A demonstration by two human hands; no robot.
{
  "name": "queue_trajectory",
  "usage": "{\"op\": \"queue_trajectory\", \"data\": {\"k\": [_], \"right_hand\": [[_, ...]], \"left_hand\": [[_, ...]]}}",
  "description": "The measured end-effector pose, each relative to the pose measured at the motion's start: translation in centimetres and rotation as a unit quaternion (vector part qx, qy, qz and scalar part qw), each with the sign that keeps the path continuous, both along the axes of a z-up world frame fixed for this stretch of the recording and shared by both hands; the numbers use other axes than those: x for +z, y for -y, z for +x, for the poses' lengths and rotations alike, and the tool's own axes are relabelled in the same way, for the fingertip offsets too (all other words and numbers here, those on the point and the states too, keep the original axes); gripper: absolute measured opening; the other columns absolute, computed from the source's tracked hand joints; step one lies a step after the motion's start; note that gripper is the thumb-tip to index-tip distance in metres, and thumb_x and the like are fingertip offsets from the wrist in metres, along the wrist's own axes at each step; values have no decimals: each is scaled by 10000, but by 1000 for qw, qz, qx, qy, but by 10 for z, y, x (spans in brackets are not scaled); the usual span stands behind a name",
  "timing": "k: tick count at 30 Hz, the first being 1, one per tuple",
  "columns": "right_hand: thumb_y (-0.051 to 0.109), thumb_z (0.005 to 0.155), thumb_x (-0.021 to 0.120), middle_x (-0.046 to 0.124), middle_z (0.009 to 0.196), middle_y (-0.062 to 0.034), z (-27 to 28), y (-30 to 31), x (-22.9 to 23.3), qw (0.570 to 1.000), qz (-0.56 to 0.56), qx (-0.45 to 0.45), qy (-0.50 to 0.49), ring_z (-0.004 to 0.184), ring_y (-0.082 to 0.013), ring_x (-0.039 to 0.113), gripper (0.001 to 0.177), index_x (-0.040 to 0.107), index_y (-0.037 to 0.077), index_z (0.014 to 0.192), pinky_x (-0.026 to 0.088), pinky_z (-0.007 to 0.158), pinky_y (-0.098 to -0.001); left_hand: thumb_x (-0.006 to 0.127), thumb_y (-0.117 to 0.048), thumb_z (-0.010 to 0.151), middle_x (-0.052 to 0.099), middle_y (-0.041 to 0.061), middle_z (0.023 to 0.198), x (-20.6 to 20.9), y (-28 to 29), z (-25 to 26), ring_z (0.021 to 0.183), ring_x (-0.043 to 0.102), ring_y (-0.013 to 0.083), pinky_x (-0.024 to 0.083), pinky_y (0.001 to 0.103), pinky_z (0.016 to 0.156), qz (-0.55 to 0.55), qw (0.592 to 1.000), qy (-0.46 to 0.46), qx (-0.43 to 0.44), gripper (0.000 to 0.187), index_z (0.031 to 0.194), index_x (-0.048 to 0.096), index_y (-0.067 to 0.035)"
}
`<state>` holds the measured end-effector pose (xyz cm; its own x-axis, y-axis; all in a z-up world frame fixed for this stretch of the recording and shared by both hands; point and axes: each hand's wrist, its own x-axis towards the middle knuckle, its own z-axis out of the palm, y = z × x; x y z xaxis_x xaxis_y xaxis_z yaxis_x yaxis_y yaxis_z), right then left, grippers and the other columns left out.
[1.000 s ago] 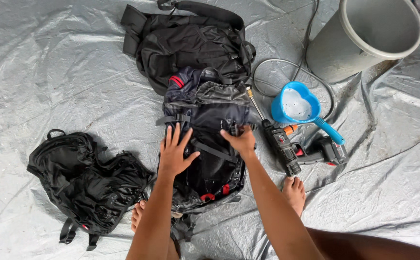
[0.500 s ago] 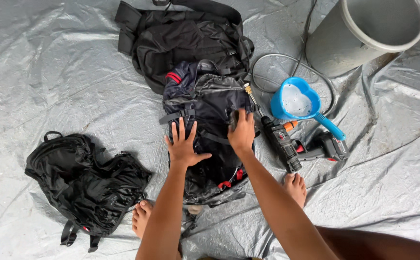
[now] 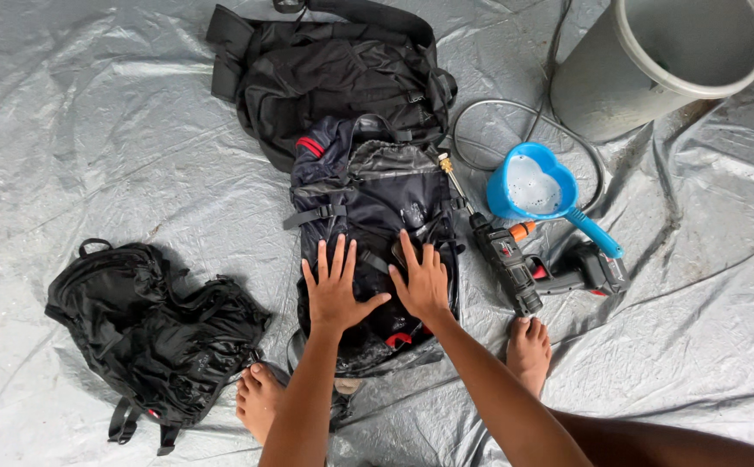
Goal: The person scrubs the back panel of a backpack with a brush and soapy water, then flips it over to scrub the front. They work on a tarp with a bucket and funnel nearby.
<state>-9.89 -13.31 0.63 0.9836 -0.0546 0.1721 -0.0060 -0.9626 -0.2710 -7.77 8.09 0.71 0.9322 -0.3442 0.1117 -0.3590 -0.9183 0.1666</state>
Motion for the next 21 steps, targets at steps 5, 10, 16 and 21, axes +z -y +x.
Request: {"op": "queue_trajectory", "data": {"k": [5, 10, 16, 21], "right_hand": [[429, 1091, 627, 572, 1262, -167, 24, 17, -18, 998, 43, -25, -28, 1014, -404, 702, 663, 457, 271, 1712, 603, 751, -514], [317, 1060, 683, 561, 1216, -157, 45, 36, -10, 990, 29, -72, 120, 1020, -396, 681, 614, 553, 194, 1648, 604, 770, -497], [374, 1049, 773, 582, 1219, -171, 26, 41, -21, 988, 104, -83, 81, 1079, -352, 649, 749, 495, 76, 1676, 537, 982, -477], [245, 1064, 746, 665, 1295, -263, 38, 48, -39, 988, 91, -100, -74, 1186, -419, 726, 739, 408, 13, 1678, 582, 1029, -527]], "left_hand": [[528, -1116, 686, 349, 61, 1795, 5, -1, 9, 1647, 310, 385, 279, 722, 1237, -2, 1000, 16, -1, 1319, 1661, 482, -229], [516, -1010, 841, 584, 73, 1336, -14, 26, 38, 1255, 555, 314, 446, 633, 1064, -45, 991, 113, 59, 911, 1191, 665, -183], [663, -834, 855, 560, 28, 1272, -33, 36, 27, 973, 562, 234, 451, 434, 754, 39, 964, 87, 250, 850, 1385, 598, -173], [819, -560, 910, 552, -84, 801, -56, 32, 27, 771, 666, 181, 571, 420, 734, 9, 974, 62, 218, 432, 998, 566, -222]]}}
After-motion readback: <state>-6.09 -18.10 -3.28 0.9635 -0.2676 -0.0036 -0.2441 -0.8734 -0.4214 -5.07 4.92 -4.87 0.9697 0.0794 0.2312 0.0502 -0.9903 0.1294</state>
